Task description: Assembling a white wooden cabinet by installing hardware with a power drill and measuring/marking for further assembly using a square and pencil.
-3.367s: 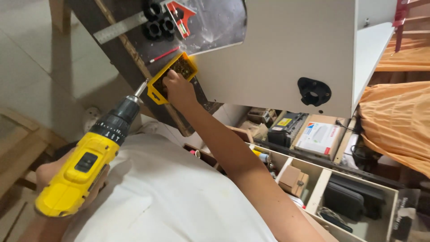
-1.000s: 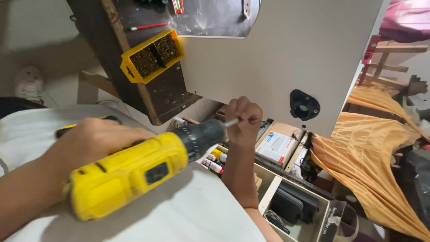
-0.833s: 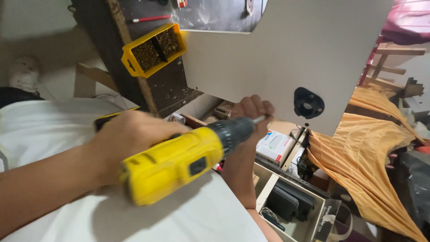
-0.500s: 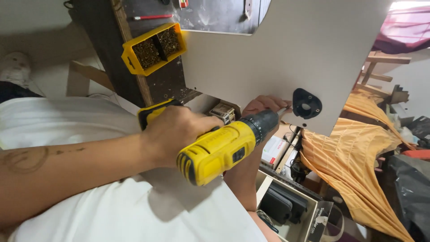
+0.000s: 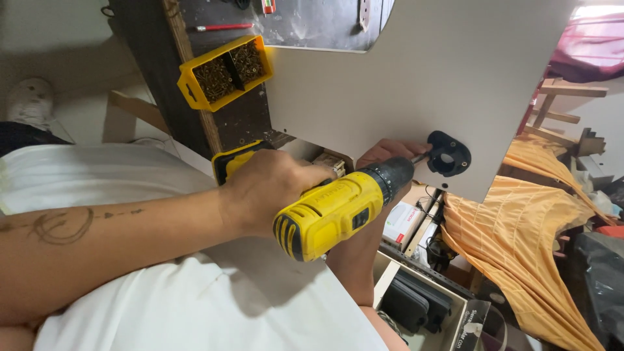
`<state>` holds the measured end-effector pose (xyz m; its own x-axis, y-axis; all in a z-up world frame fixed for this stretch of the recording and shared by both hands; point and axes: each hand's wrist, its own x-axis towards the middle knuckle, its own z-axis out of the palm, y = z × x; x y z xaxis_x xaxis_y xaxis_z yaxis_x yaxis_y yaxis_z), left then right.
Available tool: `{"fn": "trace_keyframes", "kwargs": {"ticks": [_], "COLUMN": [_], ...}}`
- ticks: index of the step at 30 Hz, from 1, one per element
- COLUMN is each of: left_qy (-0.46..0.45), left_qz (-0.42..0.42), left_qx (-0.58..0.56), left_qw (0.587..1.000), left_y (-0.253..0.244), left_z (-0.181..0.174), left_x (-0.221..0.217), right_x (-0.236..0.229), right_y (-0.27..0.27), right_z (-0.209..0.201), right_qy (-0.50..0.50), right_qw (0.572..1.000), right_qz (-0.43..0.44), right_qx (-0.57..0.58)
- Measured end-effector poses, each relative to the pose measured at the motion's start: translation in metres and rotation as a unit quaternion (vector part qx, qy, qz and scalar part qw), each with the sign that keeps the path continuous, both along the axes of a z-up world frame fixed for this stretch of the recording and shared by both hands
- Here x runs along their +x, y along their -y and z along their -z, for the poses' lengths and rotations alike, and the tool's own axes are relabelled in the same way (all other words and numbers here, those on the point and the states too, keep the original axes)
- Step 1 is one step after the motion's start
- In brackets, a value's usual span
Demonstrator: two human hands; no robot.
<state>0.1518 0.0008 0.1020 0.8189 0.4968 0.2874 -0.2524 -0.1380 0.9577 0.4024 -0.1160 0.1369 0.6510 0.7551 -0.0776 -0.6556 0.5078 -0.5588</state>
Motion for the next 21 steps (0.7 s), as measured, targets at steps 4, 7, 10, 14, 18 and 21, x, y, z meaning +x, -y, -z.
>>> {"fn": "trace_keyframes", "kwargs": {"ticks": [4, 7, 10, 14, 18, 21], "left_qy": [-0.004, -0.007, -0.009, -0.01, 0.002, -0.003], "left_qz": [0.019, 0.025, 0.03, 0.03, 0.013, -0.007], "left_qx": [0.008, 0.003, 0.004, 0.016, 0.048, 0.071], "left_qw": [1.0, 1.0, 1.0, 0.999, 0.999, 0.997], "left_y": [-0.003, -0.005, -0.008, -0.01, -0.011, -0.007], "left_z": [-0.001, -0.004, -0.004, -0.007, -0.009, -0.011], "left_x": [0.003, 0.001, 0.001, 0.0, 0.002, 0.005], "right_x": [0.003, 0.008, 0.009, -0.004, -0.01, 0.001], "right_y": [0.002, 0.004, 0.005, 0.0, 0.0, 0.008], "right_z": [0.005, 0.009, 0.01, 0.012, -0.027, -0.078], "right_qy": [0.0, -0.002, 0.0, 0.016, 0.301, 0.659], "right_qw": [1.0, 1.0, 1.0, 0.997, 0.931, 0.645], "right_qz": [0.003, -0.004, 0.011, 0.05, 0.204, 0.384], "right_qx": [0.007, 0.023, 0.021, 0.064, 0.016, -0.053]}}
